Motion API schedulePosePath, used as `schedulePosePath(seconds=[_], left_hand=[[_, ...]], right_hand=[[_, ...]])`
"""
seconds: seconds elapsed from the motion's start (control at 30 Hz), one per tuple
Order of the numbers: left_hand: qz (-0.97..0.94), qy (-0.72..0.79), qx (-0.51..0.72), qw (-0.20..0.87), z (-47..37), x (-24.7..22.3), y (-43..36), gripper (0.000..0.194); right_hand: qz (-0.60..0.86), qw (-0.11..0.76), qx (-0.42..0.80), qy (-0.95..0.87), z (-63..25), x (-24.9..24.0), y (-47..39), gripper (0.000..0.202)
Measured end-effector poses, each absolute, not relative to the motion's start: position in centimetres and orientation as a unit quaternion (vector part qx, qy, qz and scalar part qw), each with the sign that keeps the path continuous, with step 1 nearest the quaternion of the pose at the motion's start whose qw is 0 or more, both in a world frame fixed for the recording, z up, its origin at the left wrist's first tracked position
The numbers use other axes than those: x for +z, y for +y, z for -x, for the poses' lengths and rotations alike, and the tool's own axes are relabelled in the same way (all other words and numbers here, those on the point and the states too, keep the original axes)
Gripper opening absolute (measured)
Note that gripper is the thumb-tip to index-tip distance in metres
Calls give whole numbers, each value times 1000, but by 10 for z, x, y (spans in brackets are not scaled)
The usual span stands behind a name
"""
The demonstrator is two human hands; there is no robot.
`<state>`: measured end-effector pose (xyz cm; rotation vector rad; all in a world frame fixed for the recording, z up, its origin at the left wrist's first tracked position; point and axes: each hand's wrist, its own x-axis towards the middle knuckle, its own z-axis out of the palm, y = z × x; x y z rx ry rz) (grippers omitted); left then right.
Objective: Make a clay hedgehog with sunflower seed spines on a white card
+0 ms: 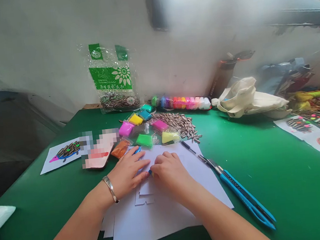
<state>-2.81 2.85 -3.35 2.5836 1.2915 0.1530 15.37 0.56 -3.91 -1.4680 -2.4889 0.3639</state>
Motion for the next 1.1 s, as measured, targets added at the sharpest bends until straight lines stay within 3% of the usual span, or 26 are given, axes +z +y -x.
schedulePosePath(seconds=[0.27, 0.7, 1.1], left_hand=[[-880, 458, 34, 122, 23, -29, 28, 17], [-876, 461, 35, 141, 25, -32, 32, 23], [-874, 471, 53, 109, 22, -38, 31, 24]], right_hand=[[481, 115, 132, -859, -154, -48, 5, 21], [511, 128, 194, -828, -157, -30, 6, 26], [462, 116, 112, -872, -153, -44, -1, 19]])
